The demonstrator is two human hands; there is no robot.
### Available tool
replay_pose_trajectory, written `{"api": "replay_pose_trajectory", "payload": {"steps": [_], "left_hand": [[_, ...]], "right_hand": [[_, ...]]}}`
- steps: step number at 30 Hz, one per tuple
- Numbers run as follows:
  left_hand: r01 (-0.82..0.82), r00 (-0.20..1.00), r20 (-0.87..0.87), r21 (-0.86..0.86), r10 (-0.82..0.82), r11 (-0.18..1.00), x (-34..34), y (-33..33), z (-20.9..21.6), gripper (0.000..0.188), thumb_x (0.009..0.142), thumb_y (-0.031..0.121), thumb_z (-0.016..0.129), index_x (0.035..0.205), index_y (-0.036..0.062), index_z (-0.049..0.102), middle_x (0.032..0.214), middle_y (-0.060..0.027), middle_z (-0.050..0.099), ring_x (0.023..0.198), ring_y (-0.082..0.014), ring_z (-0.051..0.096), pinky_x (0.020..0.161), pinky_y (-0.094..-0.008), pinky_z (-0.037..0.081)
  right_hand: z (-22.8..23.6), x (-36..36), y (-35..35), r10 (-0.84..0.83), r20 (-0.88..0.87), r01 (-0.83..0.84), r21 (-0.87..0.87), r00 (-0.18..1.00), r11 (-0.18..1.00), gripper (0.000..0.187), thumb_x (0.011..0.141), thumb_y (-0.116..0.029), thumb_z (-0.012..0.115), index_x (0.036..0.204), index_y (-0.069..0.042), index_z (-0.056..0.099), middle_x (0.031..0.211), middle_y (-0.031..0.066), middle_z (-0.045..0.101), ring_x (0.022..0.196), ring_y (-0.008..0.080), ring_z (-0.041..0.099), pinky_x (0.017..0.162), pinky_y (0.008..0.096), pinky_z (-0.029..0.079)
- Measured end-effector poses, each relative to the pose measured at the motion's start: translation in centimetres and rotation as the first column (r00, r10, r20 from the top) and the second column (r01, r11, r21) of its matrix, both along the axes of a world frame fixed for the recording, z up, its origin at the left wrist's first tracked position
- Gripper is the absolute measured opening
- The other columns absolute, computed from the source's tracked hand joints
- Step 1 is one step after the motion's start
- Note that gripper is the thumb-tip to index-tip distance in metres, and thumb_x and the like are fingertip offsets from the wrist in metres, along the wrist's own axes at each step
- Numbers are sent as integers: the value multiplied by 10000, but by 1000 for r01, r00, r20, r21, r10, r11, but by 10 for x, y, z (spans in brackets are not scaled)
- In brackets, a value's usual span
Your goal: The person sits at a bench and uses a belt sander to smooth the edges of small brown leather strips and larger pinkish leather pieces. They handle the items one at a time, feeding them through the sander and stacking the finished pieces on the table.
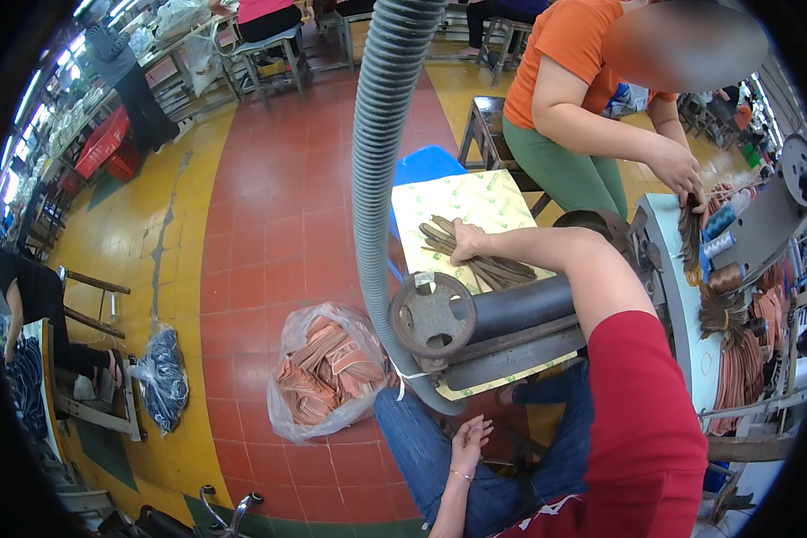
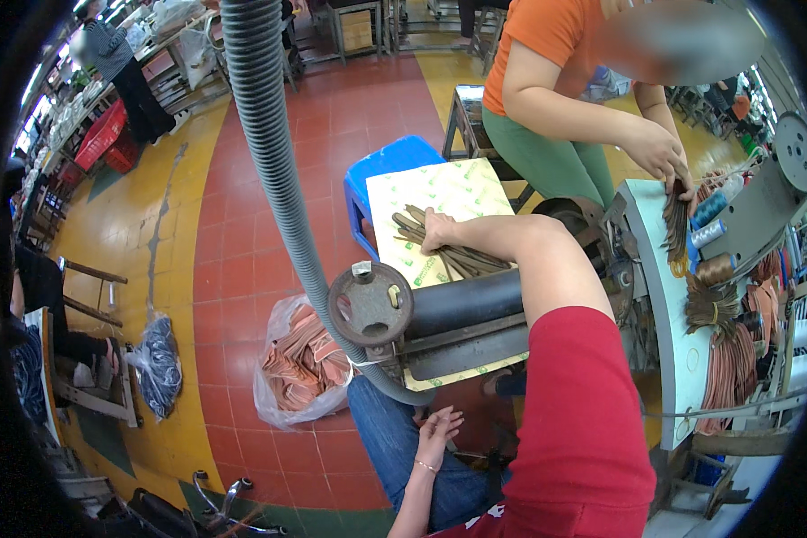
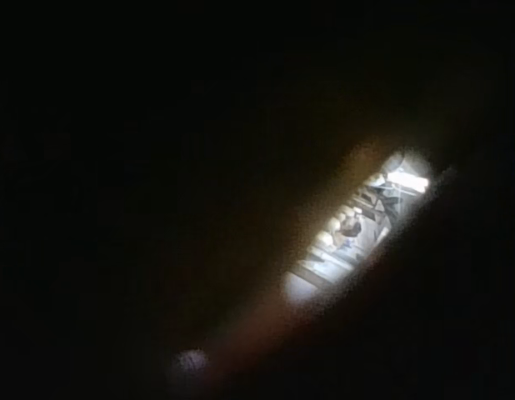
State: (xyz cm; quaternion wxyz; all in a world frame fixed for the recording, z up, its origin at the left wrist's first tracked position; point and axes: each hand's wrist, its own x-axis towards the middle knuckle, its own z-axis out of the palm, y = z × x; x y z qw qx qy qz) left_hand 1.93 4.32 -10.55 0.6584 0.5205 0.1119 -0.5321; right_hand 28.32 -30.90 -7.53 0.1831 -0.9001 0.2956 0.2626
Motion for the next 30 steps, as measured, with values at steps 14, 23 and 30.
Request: {"api": "replay_pose_trajectory", "payload": {"steps": [14,23,30], "left_hand": [[27,992,121,-12,-25,1000,-1,-3,0,318,967,238,484,1217,44,516,1136,-94,615,1002,-154,597,824,-258,456],[-79,315,939,-118,137,990,33,-9,139,234,751,159,730,916,21,636,967,-116,653,935,-257,616,856,-348,468],[226,825,542,-571,156,789,37,-48,205,1190,606,721,679,1409,-6,184,1434,-171,275,1352,-278,261,1103,-401,217]], "right_hand": [[61,8,-48,34,363,-56,50,931,997,888,583,-280,793,1291,-7,332,1150,235,554,1090,353,541,935,387,440],[283,-101,15,-134,811,-108,235,569,966,842,619,-179,739,1331,-20,319,1142,189,558,1041,265,563,905,344,448],[292,-287,136,-571,537,-233,822,621,519,1001,592,-117,785,1408,38,227,1266,138,473,1143,180,481,963,293,404]]}}
